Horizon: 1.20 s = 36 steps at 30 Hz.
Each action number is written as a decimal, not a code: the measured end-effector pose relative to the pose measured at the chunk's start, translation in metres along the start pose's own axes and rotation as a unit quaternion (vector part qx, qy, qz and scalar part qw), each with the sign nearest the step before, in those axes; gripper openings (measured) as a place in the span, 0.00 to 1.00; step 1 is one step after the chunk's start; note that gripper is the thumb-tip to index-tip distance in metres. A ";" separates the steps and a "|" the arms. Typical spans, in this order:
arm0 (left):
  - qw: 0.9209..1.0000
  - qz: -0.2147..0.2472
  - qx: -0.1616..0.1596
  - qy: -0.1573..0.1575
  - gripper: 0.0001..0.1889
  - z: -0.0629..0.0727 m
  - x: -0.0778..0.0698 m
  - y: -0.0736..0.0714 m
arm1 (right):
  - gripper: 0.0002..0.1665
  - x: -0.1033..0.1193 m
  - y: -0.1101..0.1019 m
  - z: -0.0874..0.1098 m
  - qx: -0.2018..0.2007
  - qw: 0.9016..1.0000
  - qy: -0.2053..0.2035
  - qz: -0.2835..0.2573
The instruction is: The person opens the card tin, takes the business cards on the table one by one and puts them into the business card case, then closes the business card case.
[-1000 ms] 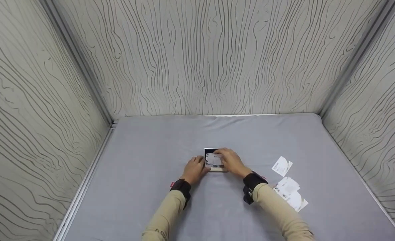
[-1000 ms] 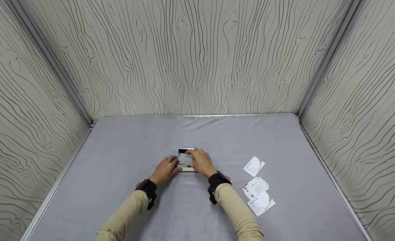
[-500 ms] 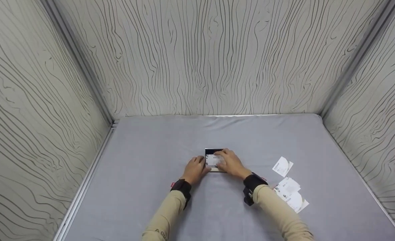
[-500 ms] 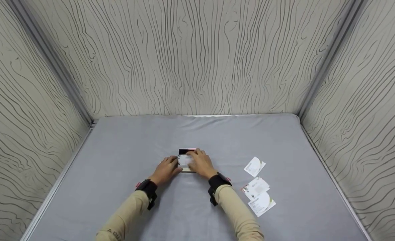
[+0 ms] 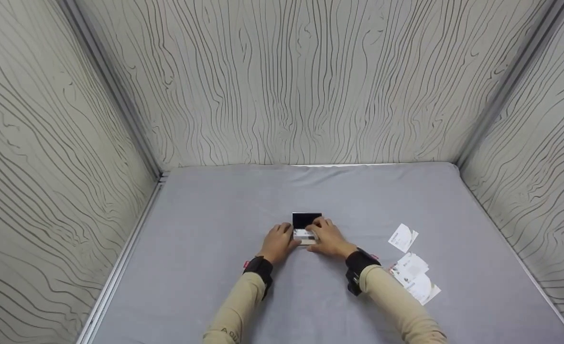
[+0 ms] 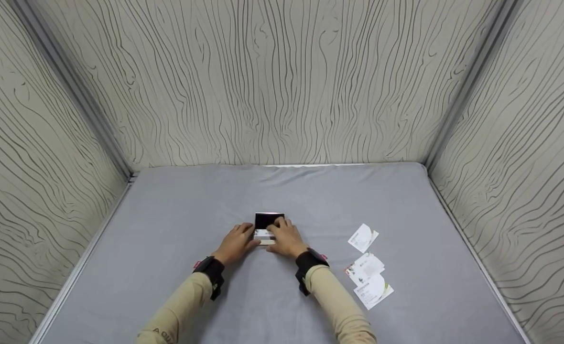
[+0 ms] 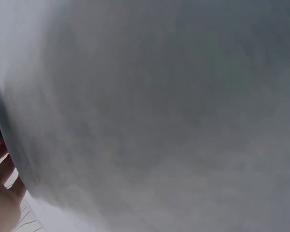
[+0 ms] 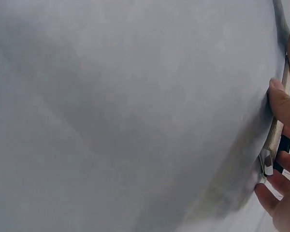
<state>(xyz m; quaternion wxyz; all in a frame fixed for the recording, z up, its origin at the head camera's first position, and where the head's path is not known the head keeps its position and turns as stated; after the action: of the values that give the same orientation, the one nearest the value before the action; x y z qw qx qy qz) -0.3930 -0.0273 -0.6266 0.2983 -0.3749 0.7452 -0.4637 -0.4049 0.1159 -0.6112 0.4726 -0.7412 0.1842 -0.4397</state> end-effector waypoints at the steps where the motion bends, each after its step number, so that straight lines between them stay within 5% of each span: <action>1: 1.000 -0.002 0.011 -0.005 0.28 0.000 0.000 0.001 | 0.31 0.001 0.000 0.000 0.002 1.000 0.001 -0.002; 11: 0.997 -0.007 0.061 -0.036 0.28 -0.004 0.003 0.008 | 0.32 0.002 -0.001 0.002 0.021 1.000 0.012 -0.003; 22: 0.999 -0.005 0.031 -0.021 0.27 -0.003 0.000 0.005 | 0.32 -0.002 -0.010 0.009 0.000 0.999 -0.012 -0.048; 36: 0.999 -0.026 0.029 -0.011 0.27 -0.003 -0.001 0.004 | 0.23 -0.026 -0.035 0.029 0.005 1.000 0.010 -0.027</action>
<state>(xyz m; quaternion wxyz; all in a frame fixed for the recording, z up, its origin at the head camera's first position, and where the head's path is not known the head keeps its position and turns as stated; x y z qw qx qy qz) -0.3961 -0.0243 -0.6292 0.3051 -0.3907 0.7181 -0.4885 -0.4004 0.1661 -0.5982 0.4627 -0.7390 0.1663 -0.4606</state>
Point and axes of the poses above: each hand's wrist, its own z-axis away from the middle knuckle, its own y-axis out of the palm, x = y × z, the point moved 7 cm from there along -z, towards the middle knuckle, and after that the axes turned 5 degrees about -z, right-handed, at the moved point
